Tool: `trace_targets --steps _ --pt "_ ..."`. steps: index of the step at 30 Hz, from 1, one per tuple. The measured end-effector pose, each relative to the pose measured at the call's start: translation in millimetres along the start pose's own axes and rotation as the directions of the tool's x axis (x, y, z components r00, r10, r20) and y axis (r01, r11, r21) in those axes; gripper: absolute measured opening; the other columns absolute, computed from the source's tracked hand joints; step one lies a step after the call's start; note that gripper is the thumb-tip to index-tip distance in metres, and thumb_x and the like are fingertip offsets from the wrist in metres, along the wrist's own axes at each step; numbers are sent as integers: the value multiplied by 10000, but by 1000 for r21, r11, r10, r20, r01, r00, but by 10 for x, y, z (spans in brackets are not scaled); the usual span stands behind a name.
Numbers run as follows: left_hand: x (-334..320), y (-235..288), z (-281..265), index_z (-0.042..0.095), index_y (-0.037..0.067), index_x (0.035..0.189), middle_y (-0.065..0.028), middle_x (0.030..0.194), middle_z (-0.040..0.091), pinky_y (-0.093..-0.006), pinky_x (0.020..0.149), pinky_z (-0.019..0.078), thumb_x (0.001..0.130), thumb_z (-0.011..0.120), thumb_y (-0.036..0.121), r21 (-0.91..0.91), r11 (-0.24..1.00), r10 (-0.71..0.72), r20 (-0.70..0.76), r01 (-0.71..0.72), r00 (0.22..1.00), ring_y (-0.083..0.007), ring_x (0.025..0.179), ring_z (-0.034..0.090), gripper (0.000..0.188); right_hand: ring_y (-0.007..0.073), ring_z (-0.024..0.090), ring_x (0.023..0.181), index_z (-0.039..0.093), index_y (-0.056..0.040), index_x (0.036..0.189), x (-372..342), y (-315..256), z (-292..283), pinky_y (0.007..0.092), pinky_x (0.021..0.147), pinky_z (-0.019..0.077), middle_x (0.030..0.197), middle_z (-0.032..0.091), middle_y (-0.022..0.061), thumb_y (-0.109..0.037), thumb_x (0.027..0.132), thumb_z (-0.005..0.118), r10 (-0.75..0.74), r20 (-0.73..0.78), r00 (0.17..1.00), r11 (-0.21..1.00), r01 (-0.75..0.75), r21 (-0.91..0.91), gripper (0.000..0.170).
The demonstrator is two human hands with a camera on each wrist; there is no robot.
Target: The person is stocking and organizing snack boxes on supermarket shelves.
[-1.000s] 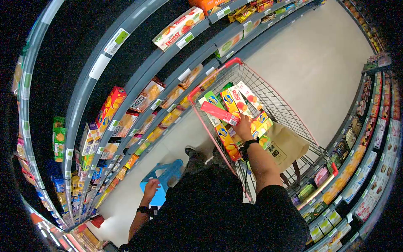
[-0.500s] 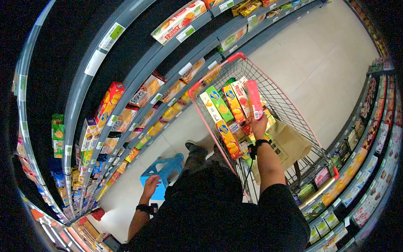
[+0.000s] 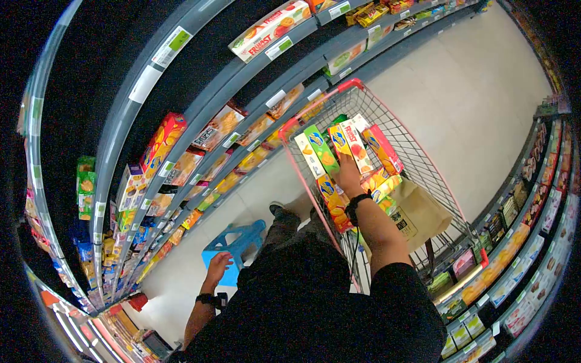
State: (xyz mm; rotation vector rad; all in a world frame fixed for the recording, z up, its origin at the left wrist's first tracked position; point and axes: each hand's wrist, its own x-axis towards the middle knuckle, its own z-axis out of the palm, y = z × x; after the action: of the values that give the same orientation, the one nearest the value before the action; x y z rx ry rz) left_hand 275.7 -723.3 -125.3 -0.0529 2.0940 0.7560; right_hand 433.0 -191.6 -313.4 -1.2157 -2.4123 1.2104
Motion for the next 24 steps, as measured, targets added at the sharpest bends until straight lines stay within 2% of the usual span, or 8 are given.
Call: trace_targets --steps 6,8,9,13,18,20,21,24 --pt "-347 -228 16 613 68 1160 -53 1075 690 -329 747 509 982 560 259 -42 997 -69 -46 67 997 -173 918 681 266 366 444 1304 511 -32 1339 81 -250 398 409 1076 406 1419 463 181 -132 757 732 -101 284 953 974 153 -167 630" --pt "-475 -357 50 611 70 1163 -53 1074 690 -329 745 508 985 559 268 -66 994 -96 -69 92 993 -175 922 681 272 355 439 1315 509 -55 1357 120 -297 561 406 1082 400 1443 452 167 -151 768 718 -214 422 881 920 327 -216 632" --pt "-534 -430 72 608 68 1165 -55 1074 690 -330 744 509 986 557 276 -68 993 -106 -69 101 992 -179 925 683 279 331 397 1358 509 -94 1373 147 -329 660 472 1089 377 1483 411 147 -181 788 685 -198 480 855 896 357 -265 617" --pt "-743 -611 134 600 61 1173 -64 1084 690 -334 740 515 991 555 297 -73 988 -141 -60 137 988 -194 934 688 301 319 293 1420 499 -179 1398 140 -264 851 597 1086 311 1562 292 98 -208 833 614 -127 554 822 752 444 -487 577" --pt "-770 -620 235 593 55 1195 -77 1108 691 -335 743 521 991 564 322 -125 977 -178 -48 171 983 -200 939 691 337 300 358 1363 518 -224 1369 184 -154 939 599 1069 287 1537 338 77 -354 846 608 -187 459 868 676 453 -581 546" --pt "-779 -585 225 593 52 1198 -77 1110 691 -335 747 521 990 566 321 -119 978 -181 -54 173 982 -199 942 690 342 299 334 1386 469 -238 1412 165 -196 889 597 1064 299 1567 293 79 -389 861 615 -170 409 897 695 403 -595 590" --pt "-791 -580 221 593 49 1202 -77 1113 691 -336 751 521 989 568 321 -111 978 -181 -60 174 982 -198 946 689 346 323 253 1439 410 -221 1465 186 -231 877 578 1098 307 1599 210 72 -386 872 642 -82 475 876 706 387 -592 658" --pt "-831 -566 193 583 70 1238 -89 1160 670 -376 832 504 990 560 406 -138 972 -193 -27 188 981 -210 1007 661 418 335 237 1450 351 -161 1495 171 -283 815 573 1098 312 1599 214 69 -387 868 642 -10 492 871 690 362 -626 727"
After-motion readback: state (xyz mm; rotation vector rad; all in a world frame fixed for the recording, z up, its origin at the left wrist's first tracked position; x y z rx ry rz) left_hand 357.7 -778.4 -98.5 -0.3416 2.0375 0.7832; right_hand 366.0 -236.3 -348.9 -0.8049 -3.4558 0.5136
